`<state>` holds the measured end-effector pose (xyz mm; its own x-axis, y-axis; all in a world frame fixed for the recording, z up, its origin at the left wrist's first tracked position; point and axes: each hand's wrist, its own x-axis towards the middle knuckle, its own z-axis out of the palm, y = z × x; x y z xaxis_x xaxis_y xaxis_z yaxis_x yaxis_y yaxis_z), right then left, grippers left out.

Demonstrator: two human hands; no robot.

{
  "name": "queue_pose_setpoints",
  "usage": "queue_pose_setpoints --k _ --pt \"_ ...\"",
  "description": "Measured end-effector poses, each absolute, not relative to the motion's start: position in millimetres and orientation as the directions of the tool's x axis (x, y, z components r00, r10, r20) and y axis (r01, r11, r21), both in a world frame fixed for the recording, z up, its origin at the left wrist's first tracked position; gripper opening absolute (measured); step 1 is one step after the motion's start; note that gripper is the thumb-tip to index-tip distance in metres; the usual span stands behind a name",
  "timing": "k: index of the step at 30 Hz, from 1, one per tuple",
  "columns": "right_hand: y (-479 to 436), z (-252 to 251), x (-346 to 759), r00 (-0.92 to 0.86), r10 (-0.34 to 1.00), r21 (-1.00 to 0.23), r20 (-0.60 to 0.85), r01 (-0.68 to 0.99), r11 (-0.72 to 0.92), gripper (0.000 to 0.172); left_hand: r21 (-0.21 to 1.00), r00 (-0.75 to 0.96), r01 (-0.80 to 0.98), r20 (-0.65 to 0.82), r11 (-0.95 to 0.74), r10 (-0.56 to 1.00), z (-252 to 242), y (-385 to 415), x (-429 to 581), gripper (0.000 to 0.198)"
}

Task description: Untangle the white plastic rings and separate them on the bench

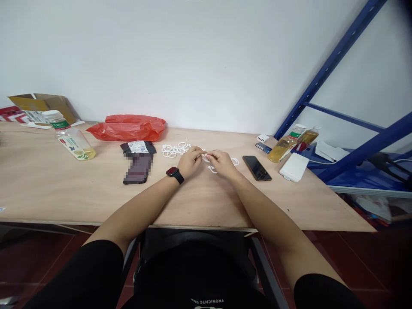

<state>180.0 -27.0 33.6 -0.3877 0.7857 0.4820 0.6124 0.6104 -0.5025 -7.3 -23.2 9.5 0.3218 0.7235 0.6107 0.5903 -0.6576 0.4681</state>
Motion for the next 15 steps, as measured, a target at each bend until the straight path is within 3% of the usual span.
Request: queue_pose_setpoints --k 6,11,15 --pt "-21 33 194 -0.532 0.78 -0.237 0.329 0.753 0.614 0.023 0.302 0.434 0.758 0.429 -0.579 0.792 -7 0 -19 0.055" --pt "-20 31 206 -0.491 0.844 -0.101 0.218 0.848 0.52 0.016 0.23 0.513 0.769 0.335 -0.596 0.79 -13 6 -20 0.036" --pt "-20 31 207 -0.461 0.864 -0.092 0.203 0.87 0.485 0.012 0.24 0.498 0.783 0.313 -0.574 0.809 -6 3 -19 0.029"
